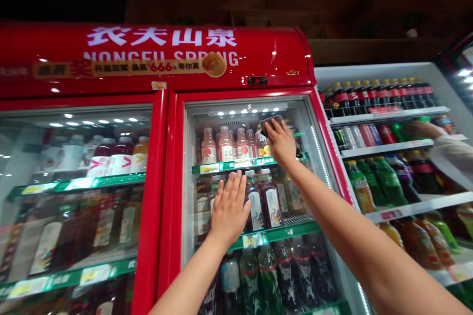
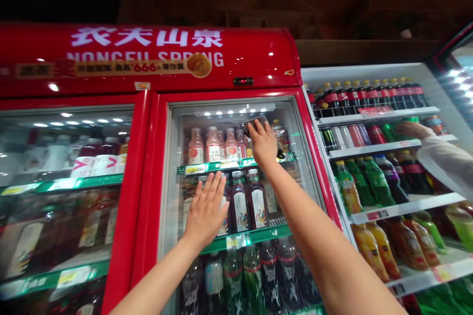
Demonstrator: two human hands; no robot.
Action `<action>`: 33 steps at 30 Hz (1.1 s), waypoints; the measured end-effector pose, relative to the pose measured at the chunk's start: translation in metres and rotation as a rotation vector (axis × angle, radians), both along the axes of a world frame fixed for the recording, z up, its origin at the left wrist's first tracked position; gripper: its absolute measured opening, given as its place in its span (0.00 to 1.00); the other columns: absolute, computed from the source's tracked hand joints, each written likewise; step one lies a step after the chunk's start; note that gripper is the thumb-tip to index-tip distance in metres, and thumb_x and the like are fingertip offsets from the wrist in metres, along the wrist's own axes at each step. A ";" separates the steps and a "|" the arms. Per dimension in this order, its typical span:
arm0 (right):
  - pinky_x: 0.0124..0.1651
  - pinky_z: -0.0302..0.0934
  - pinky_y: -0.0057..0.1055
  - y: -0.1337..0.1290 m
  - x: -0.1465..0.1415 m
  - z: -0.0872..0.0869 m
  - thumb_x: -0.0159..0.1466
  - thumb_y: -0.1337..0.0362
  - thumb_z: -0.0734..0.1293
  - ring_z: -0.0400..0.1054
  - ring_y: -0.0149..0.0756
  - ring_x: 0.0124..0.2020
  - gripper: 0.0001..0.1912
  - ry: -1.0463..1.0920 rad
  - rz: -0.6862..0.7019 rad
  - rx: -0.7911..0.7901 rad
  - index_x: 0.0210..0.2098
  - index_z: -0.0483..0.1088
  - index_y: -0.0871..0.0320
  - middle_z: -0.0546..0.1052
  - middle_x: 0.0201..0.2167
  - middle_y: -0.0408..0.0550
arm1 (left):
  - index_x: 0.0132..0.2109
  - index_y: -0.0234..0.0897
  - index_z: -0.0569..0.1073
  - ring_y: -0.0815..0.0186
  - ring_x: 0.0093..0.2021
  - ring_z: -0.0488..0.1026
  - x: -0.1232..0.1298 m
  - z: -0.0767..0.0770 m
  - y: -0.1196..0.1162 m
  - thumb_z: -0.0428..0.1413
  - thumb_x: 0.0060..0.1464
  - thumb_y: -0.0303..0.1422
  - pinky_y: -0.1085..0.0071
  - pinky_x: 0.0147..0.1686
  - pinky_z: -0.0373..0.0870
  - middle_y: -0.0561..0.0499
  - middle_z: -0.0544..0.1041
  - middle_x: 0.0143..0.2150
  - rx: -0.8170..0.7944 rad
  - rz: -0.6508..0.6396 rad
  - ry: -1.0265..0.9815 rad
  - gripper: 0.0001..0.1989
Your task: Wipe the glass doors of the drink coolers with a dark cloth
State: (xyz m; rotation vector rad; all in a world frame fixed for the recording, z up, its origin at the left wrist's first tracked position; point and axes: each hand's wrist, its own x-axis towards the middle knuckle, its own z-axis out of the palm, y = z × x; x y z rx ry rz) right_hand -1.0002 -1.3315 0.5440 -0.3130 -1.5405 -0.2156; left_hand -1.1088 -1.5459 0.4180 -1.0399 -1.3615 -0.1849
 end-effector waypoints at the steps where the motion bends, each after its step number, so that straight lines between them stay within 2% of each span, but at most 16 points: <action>1: 0.66 0.59 0.53 -0.004 -0.002 0.001 0.71 0.67 0.59 0.52 0.54 0.73 0.27 -0.030 0.001 0.037 0.68 0.65 0.50 0.64 0.71 0.46 | 0.76 0.35 0.42 0.58 0.76 0.47 0.003 0.000 0.006 0.48 0.68 0.40 0.54 0.74 0.46 0.46 0.53 0.76 0.005 -0.008 -0.002 0.37; 4: 0.67 0.59 0.49 -0.009 -0.001 -0.019 0.71 0.65 0.60 0.52 0.49 0.73 0.26 -0.159 0.021 0.195 0.67 0.64 0.45 0.64 0.70 0.41 | 0.76 0.36 0.42 0.57 0.76 0.47 0.011 -0.003 0.021 0.48 0.68 0.41 0.53 0.74 0.45 0.46 0.53 0.76 0.006 -0.034 0.001 0.38; 7: 0.67 0.59 0.48 0.009 0.012 -0.042 0.72 0.65 0.59 0.53 0.45 0.73 0.25 -0.185 0.038 0.243 0.67 0.65 0.44 0.65 0.70 0.40 | 0.76 0.36 0.41 0.57 0.76 0.48 0.015 -0.006 0.027 0.49 0.68 0.42 0.54 0.75 0.42 0.46 0.54 0.76 -0.015 -0.055 0.010 0.38; 9: 0.67 0.60 0.50 0.026 0.021 -0.041 0.72 0.66 0.58 0.53 0.46 0.72 0.25 -0.113 0.038 0.179 0.67 0.66 0.47 0.66 0.70 0.42 | 0.76 0.37 0.41 0.57 0.76 0.47 0.016 -0.006 0.028 0.49 0.67 0.43 0.54 0.75 0.41 0.46 0.53 0.76 -0.023 -0.061 0.013 0.39; 11: 0.66 0.60 0.52 0.037 0.024 -0.028 0.71 0.66 0.58 0.54 0.50 0.72 0.26 -0.019 0.029 0.077 0.67 0.65 0.48 0.65 0.70 0.45 | 0.76 0.37 0.41 0.57 0.76 0.47 0.016 -0.006 0.029 0.49 0.67 0.42 0.53 0.75 0.42 0.46 0.53 0.76 -0.018 -0.054 0.009 0.39; 13: 0.65 0.61 0.55 0.037 0.019 -0.013 0.70 0.66 0.59 0.54 0.53 0.72 0.27 0.032 0.018 0.011 0.68 0.64 0.47 0.65 0.70 0.46 | 0.76 0.37 0.40 0.56 0.76 0.48 0.017 -0.007 0.032 0.49 0.67 0.42 0.52 0.75 0.43 0.46 0.53 0.76 -0.008 -0.043 -0.007 0.39; 15: 0.65 0.60 0.55 0.029 0.013 -0.008 0.70 0.65 0.60 0.52 0.54 0.72 0.28 0.004 0.010 0.032 0.68 0.63 0.46 0.64 0.71 0.45 | 0.76 0.38 0.40 0.56 0.76 0.48 0.018 -0.011 0.037 0.49 0.67 0.43 0.52 0.75 0.43 0.46 0.53 0.76 -0.003 -0.037 -0.026 0.39; 18: 0.68 0.58 0.51 0.024 0.014 -0.028 0.72 0.65 0.58 0.50 0.49 0.73 0.27 -0.110 0.006 0.149 0.68 0.63 0.45 0.62 0.71 0.41 | 0.76 0.38 0.41 0.56 0.76 0.48 0.022 -0.019 0.046 0.49 0.67 0.43 0.51 0.75 0.42 0.46 0.53 0.76 -0.007 -0.036 -0.041 0.39; 20: 0.69 0.58 0.48 0.035 0.024 -0.048 0.72 0.66 0.57 0.50 0.46 0.74 0.27 -0.147 0.008 0.181 0.68 0.63 0.45 0.62 0.71 0.39 | 0.76 0.38 0.42 0.56 0.76 0.47 0.025 -0.025 0.051 0.49 0.68 0.43 0.51 0.75 0.41 0.46 0.54 0.76 -0.010 -0.033 -0.048 0.38; 22: 0.69 0.58 0.50 0.053 0.037 -0.059 0.72 0.66 0.56 0.50 0.46 0.74 0.27 -0.111 0.012 0.142 0.68 0.63 0.45 0.63 0.71 0.40 | 0.76 0.38 0.43 0.57 0.77 0.46 0.028 -0.028 0.053 0.49 0.67 0.43 0.51 0.75 0.41 0.47 0.54 0.76 -0.018 -0.030 -0.048 0.38; 25: 0.68 0.58 0.57 0.078 0.049 -0.050 0.72 0.66 0.56 0.52 0.51 0.73 0.27 0.014 0.007 0.008 0.69 0.62 0.48 0.64 0.70 0.46 | 0.76 0.38 0.44 0.58 0.76 0.46 0.030 -0.031 0.053 0.49 0.67 0.43 0.51 0.75 0.41 0.47 0.54 0.76 -0.026 -0.023 -0.047 0.38; 28: 0.66 0.59 0.60 0.080 0.044 -0.035 0.70 0.66 0.58 0.52 0.56 0.73 0.29 0.065 0.001 -0.043 0.69 0.62 0.50 0.64 0.70 0.49 | 0.76 0.38 0.46 0.57 0.76 0.47 0.031 -0.032 0.052 0.49 0.67 0.44 0.52 0.75 0.41 0.47 0.55 0.76 -0.019 -0.011 -0.055 0.37; 30: 0.67 0.59 0.59 0.072 0.039 -0.040 0.70 0.67 0.58 0.51 0.54 0.73 0.30 0.012 0.012 0.026 0.70 0.61 0.48 0.64 0.71 0.47 | 0.76 0.38 0.47 0.57 0.76 0.48 0.031 -0.034 0.052 0.48 0.68 0.44 0.52 0.75 0.41 0.47 0.55 0.76 -0.011 0.001 -0.056 0.36; 33: 0.68 0.59 0.57 0.070 0.041 -0.066 0.70 0.69 0.57 0.51 0.49 0.74 0.32 -0.088 0.028 0.140 0.70 0.59 0.43 0.63 0.71 0.42 | 0.76 0.38 0.47 0.57 0.76 0.48 0.033 -0.037 0.051 0.48 0.68 0.44 0.52 0.75 0.41 0.47 0.54 0.76 -0.006 0.010 -0.052 0.36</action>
